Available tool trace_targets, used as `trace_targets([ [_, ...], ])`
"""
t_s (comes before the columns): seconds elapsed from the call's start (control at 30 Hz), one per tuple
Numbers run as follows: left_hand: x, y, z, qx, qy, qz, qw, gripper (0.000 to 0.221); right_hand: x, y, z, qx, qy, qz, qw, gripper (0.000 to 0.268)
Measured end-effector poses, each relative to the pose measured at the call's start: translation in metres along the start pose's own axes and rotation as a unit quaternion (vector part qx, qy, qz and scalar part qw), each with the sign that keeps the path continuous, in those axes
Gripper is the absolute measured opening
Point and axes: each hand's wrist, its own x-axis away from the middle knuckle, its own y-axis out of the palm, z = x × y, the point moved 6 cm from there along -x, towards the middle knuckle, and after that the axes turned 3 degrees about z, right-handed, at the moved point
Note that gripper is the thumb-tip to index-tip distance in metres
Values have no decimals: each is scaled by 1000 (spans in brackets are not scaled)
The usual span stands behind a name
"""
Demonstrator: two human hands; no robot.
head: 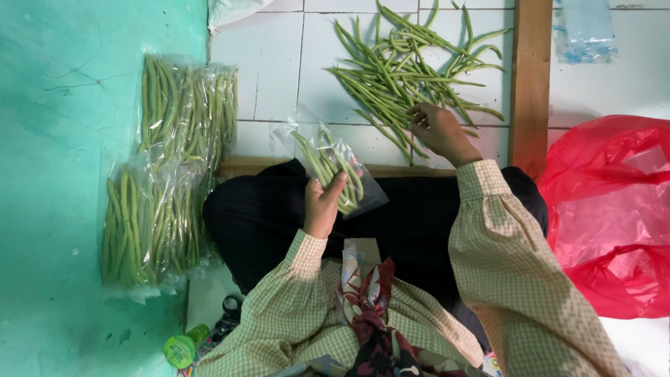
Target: Packaging long green beans into clear plastic bags while sitting on the floor
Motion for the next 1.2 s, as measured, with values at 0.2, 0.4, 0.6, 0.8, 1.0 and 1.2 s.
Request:
trace_targets([
  [0.2,-4,14,-8,11,-29,-33,999,35,-26,64,44,187,10,2,982,36],
  [0.4,-4,29,12,-140,-1,-15,990,34,-44,107,78,310,15,48,949,34],
  [0.6,-3,36,17,-161,9,-15,987,33,-54,129,107,291,42,48,955,30],
  [0.8,-1,35,17,-176,20,-21,984,33,-43,108,99,140,108,21,984,20],
  [1.0,4,31,32,-176,34,-17,984,34,-23,62,53,-89,128,42,987,26],
  [1.2,9,22,36,-177,57,-7,983,37,-7,34,49,-100,132,48,985,35],
])
